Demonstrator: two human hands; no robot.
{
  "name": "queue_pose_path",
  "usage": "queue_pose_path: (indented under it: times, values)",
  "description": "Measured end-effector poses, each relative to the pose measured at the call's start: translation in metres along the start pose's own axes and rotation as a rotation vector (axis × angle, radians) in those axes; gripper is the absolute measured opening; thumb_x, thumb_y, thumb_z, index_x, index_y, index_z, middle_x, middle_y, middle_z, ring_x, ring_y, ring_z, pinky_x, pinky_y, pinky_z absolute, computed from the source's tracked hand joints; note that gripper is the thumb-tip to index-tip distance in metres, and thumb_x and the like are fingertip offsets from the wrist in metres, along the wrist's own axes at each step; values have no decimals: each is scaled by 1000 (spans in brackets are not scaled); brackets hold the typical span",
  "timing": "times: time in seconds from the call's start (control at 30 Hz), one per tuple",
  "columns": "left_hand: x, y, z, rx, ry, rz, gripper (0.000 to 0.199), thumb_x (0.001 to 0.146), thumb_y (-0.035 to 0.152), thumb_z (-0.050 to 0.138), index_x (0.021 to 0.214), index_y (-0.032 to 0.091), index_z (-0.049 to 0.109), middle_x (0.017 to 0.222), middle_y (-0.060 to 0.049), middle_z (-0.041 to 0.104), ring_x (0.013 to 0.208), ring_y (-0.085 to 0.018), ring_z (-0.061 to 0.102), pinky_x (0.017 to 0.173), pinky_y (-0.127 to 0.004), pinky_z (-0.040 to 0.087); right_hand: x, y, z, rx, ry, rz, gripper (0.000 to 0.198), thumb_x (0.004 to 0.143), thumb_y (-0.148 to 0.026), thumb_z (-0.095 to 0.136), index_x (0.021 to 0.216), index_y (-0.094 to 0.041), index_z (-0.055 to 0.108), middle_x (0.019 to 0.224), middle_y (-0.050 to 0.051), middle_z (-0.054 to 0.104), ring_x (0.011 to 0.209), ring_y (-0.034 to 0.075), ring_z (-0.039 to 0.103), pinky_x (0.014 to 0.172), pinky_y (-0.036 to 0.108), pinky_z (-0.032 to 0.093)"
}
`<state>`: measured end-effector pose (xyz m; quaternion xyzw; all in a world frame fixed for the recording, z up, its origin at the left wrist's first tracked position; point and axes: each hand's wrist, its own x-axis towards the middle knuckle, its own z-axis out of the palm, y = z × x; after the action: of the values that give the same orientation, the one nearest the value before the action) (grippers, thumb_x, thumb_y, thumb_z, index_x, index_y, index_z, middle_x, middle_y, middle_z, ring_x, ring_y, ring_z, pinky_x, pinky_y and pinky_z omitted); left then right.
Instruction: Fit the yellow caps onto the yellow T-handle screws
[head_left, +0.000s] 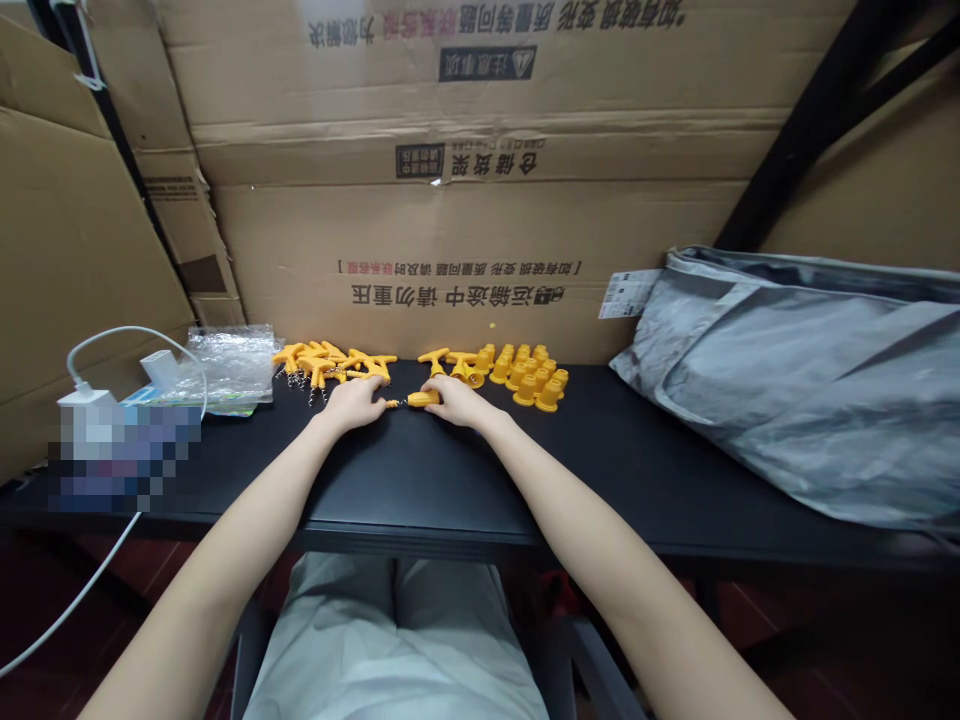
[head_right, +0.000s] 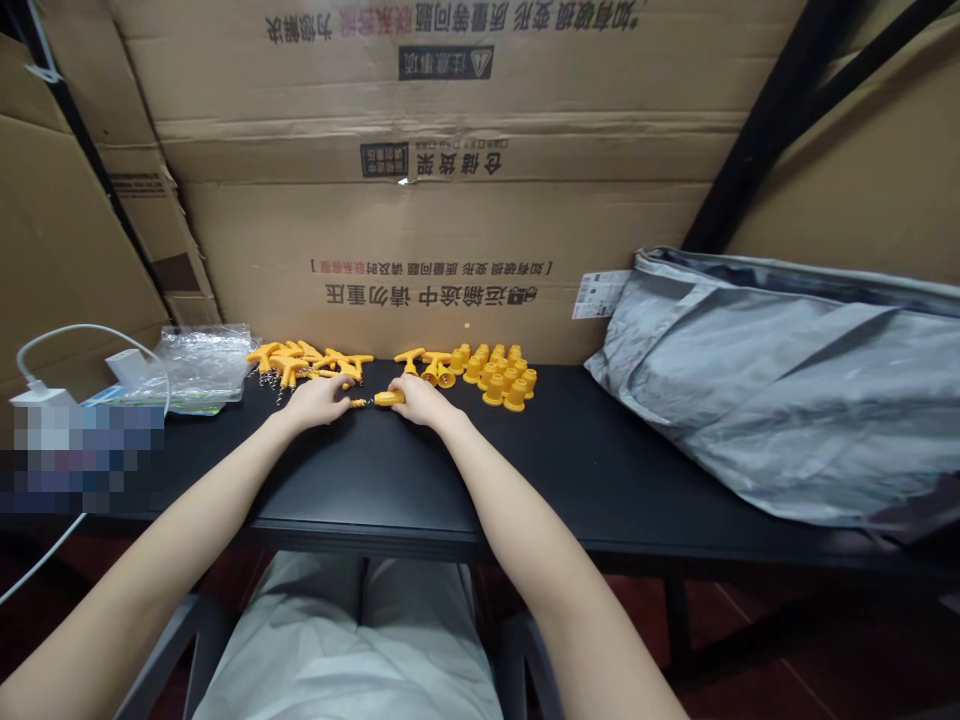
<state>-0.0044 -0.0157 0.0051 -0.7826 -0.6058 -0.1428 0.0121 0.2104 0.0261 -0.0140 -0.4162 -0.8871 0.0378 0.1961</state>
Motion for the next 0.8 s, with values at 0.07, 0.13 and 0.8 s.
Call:
queue_pose_path:
  times: [0.07, 0.13, 0.8]
  values:
    - [-1, -1, -5, 79, 0, -132, 37, 82, 29, 43, 111, 18, 62, 104, -13, 68, 98, -28, 63, 81, -37, 47, 0, 0, 0, 4, -3, -3, 23, 75, -12, 66, 97, -13, 65, 98, 11, 66, 93, 22, 61, 83, 32, 46]
    - [-1, -2, -8, 128, -27, -244, 37, 84, 28, 38, 106, 14, 64, 107, -17, 67, 99, -31, 63, 82, -40, 47, 0, 0, 0, 8, 0, -7, 22, 75, -12, 66, 97, -14, 65, 97, 10, 66, 92, 22, 62, 83, 32, 46]
    - [10, -18, 19, -776, 72, -151, 50, 72, 33, 65, 117, 15, 56, 52, 8, 45, 38, -7, 39, 43, -20, 32, 0, 16, 0, 139, 228, -84, 26, 76, -15, 64, 102, -17, 61, 103, 9, 61, 95, 22, 59, 87, 40, 45]
